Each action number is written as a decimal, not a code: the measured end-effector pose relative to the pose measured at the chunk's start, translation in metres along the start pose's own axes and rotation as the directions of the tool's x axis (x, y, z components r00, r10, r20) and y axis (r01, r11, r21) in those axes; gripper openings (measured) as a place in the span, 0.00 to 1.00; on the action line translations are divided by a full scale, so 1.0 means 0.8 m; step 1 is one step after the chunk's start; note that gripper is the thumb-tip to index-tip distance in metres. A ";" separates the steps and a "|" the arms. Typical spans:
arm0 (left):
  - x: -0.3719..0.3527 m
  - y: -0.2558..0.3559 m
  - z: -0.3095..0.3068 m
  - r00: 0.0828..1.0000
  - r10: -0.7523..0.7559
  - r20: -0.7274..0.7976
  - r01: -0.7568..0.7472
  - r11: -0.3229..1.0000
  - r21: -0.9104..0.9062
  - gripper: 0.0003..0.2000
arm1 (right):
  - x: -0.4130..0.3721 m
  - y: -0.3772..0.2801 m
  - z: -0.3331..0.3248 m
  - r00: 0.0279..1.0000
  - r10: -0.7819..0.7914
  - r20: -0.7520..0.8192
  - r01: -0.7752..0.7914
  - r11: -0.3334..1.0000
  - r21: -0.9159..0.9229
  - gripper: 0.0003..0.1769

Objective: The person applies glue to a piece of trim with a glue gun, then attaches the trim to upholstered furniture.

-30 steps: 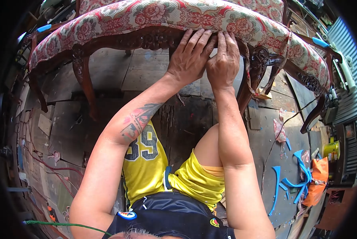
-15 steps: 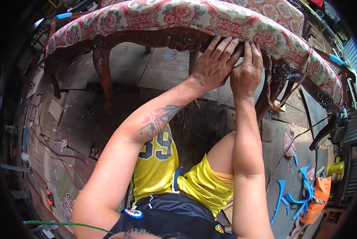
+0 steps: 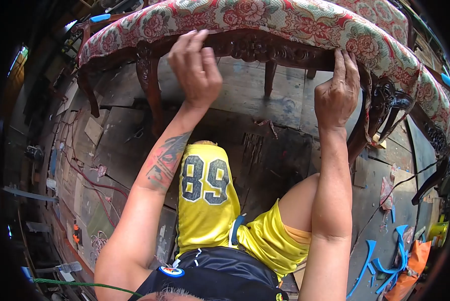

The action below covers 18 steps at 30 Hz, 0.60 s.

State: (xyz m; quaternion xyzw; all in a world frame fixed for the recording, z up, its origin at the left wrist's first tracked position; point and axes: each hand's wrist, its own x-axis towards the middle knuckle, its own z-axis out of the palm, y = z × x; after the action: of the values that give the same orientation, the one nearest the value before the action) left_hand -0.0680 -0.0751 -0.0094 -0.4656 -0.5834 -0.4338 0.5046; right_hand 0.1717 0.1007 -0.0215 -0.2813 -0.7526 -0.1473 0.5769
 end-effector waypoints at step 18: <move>-0.035 -0.106 -0.009 0.967 -0.183 0.175 0.167 0.981 0.102 0.24 | 0.002 -0.005 -0.002 1.000 0.002 -0.015 -0.002 1.000 -0.013 0.35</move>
State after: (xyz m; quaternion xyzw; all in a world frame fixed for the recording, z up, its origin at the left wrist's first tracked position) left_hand -0.1484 -0.1011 -0.0397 -0.4281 -0.6845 -0.4064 0.4279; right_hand 0.1703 0.0967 -0.0194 -0.2844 -0.7469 -0.1538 0.5810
